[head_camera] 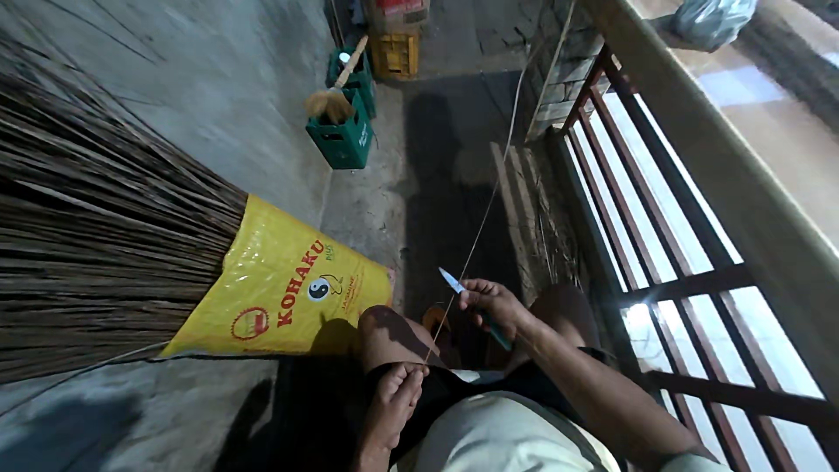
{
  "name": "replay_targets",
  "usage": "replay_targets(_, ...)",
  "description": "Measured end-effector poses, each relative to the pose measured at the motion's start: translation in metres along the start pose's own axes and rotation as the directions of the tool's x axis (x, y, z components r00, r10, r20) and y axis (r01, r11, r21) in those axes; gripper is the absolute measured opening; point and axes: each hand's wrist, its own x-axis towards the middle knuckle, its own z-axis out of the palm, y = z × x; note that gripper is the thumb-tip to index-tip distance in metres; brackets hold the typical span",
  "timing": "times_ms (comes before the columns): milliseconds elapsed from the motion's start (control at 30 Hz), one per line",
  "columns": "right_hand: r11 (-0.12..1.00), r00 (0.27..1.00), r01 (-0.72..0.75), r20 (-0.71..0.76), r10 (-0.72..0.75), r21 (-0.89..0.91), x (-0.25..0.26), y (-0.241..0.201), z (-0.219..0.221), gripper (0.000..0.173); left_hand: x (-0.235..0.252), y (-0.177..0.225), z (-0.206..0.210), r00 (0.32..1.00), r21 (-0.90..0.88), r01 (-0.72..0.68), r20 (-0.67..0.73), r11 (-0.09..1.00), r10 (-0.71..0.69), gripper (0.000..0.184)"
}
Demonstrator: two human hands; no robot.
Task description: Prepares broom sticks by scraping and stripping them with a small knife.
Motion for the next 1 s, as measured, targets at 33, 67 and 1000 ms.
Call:
replay_targets(33,1.000,1.000,0.002,-0.014,-0.002,0.018,0.000,0.000,-0.001,0.026,-0.001,-0.001,0.000,1.000,0.003,0.008,-0.004,1.000,-0.008,0.019)
replay_targets(67,1.000,1.000,-0.001,0.006,0.001,0.019,-0.002,0.003,0.000,0.026,-0.002,-0.003,-0.001,1.000,-0.001,0.016,-0.010,1.000,-0.016,0.018)
replay_targets(1000,0.999,0.999,-0.030,0.022,0.030,-0.013,-0.002,0.013,0.009,0.023,-0.004,-0.008,0.004,0.989,0.090,-0.065,-0.128,0.994,0.076,0.013)
